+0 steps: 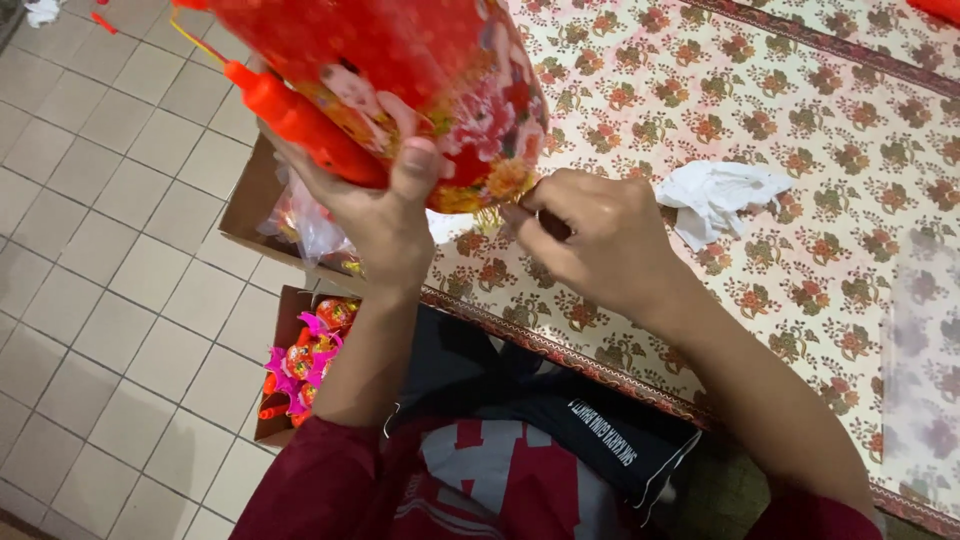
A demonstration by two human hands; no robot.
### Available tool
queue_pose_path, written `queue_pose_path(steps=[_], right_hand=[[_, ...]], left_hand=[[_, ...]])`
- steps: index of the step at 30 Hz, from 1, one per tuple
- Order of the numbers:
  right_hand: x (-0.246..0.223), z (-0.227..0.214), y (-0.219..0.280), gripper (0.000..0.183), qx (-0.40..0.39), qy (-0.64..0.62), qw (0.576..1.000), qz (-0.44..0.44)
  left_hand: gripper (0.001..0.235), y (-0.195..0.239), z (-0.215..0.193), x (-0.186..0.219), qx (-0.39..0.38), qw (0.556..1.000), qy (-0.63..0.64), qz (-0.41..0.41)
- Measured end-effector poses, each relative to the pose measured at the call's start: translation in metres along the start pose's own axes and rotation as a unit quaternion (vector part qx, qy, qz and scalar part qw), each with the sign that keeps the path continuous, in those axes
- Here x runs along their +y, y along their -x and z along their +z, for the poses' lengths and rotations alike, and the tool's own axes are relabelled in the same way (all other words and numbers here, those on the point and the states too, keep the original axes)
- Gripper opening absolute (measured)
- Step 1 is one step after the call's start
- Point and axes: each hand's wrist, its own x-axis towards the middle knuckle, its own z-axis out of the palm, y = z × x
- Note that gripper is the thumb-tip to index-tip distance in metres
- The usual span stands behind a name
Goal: Assembling decorative lanterns by attaching handles and placing them into plastic bags.
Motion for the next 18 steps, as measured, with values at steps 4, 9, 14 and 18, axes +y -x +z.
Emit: queue_pose_path(steps=[4, 9, 14, 18], right_hand=[[0.006, -0.001, -0.001, 0.018, -0.043, -0.046, 0.997, 0.055], [-0.007, -0.025, -0.012, 0.057, -0.112, 0.034, 0.978, 0.175], [0.009, -0.025, 0.005, 0.046, 0.017, 0.114, 0.989, 0.092], [0.020, -0.044, 0.024, 0.038, -0.008, 0.062, 0.991, 0.117]], left_hand=[[0.094, -0.017, 0.004, 0.006, -0.003, 1.000, 0.010, -0.029], [0.106, -0.042, 0.019, 0.009, -0.008, 0.993, 0.043, -0.114], [0.098, -0.051, 0.045, -0.017, -0.161, 0.974, 0.145, -0.059], [0.077, -0.056, 0.082, -0.028, -0.220, 0.968, 0.117, 0.025]])
